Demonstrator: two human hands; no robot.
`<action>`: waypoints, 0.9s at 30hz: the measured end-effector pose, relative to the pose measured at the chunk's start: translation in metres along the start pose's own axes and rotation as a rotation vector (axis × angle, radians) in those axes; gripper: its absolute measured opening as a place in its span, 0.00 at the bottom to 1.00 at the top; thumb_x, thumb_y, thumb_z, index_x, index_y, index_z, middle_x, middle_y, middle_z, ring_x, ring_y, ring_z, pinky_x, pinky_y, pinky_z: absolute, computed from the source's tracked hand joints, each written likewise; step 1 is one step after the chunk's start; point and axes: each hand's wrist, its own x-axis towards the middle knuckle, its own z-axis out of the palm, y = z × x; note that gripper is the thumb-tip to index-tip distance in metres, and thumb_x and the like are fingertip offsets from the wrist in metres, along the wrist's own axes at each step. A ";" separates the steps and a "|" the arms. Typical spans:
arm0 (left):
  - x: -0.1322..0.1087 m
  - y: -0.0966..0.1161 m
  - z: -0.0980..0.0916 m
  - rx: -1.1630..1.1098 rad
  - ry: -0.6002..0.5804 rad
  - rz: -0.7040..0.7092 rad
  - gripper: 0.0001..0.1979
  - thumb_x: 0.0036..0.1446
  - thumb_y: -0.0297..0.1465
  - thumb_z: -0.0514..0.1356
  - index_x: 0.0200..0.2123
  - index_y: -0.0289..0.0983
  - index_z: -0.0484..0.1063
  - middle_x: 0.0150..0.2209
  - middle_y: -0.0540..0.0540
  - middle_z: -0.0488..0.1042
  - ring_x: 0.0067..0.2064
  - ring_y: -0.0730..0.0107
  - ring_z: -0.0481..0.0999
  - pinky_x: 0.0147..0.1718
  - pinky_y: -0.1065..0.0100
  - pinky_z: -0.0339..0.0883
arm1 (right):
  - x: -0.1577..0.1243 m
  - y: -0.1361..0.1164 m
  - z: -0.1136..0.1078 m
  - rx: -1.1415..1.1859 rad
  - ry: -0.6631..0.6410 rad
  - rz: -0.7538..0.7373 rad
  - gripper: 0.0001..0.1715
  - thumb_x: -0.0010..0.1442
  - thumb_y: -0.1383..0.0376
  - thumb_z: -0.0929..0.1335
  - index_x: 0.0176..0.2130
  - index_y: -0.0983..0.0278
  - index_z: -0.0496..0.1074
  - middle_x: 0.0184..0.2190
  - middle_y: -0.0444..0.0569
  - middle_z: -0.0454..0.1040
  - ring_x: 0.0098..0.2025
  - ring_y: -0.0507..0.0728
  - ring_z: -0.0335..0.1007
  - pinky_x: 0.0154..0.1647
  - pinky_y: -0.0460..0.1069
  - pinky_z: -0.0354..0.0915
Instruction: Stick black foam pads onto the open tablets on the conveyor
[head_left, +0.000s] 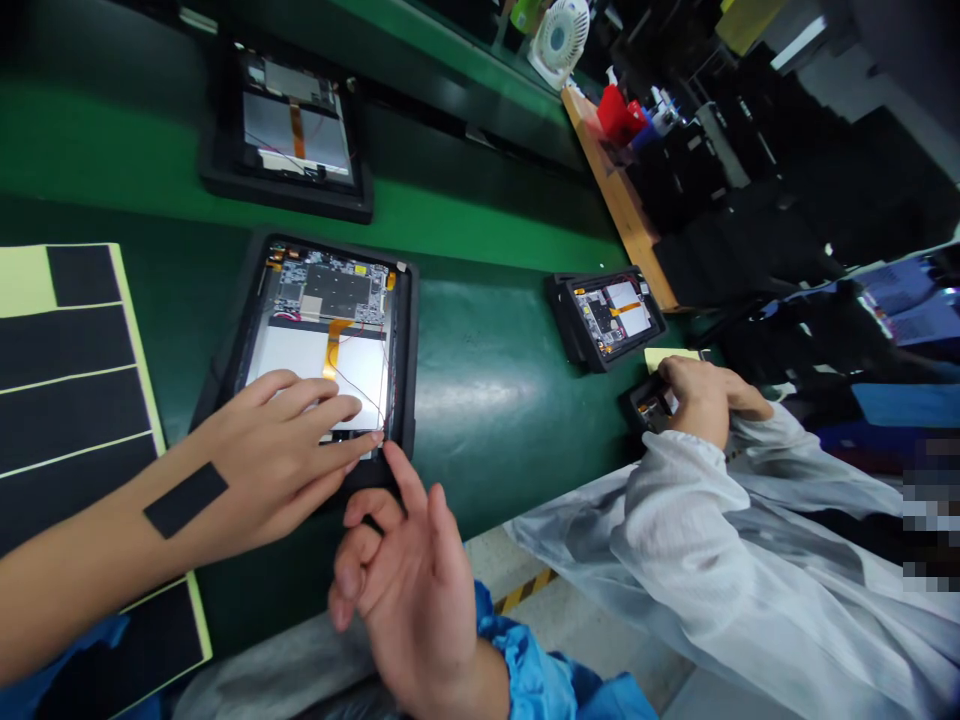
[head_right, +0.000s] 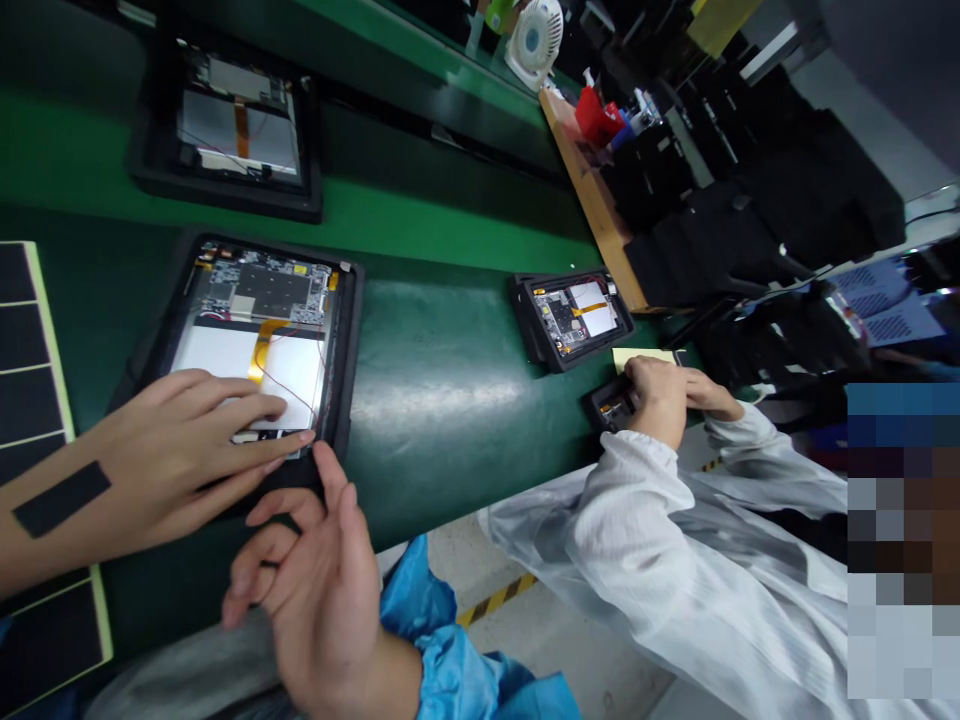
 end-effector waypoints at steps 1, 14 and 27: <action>0.002 -0.002 -0.002 0.006 -0.008 0.026 0.22 0.76 0.28 0.47 0.54 0.43 0.81 0.53 0.41 0.74 0.57 0.48 0.70 0.53 0.48 0.64 | -0.001 -0.004 -0.002 -0.098 0.021 -0.080 0.45 0.65 0.40 0.74 0.71 0.56 0.64 0.37 0.42 0.77 0.23 0.49 0.67 0.22 0.45 0.66; -0.021 -0.009 0.007 -0.230 0.066 -0.148 0.20 0.78 0.35 0.50 0.52 0.49 0.84 0.52 0.48 0.77 0.57 0.54 0.70 0.70 0.41 0.56 | 0.014 -0.061 0.000 -2.138 -0.200 -0.327 0.36 0.78 0.53 0.59 0.74 0.71 0.67 0.33 0.61 0.85 0.25 0.60 0.76 0.30 0.52 0.71; -0.004 -0.003 -0.005 0.033 0.024 0.020 0.11 0.71 0.28 0.59 0.49 0.40 0.81 0.48 0.43 0.75 0.55 0.54 0.72 0.70 0.47 0.60 | 0.024 -0.089 0.029 -2.183 -0.296 -0.330 0.28 0.77 0.54 0.64 0.67 0.64 0.76 0.37 0.59 0.87 0.36 0.63 0.83 0.40 0.54 0.73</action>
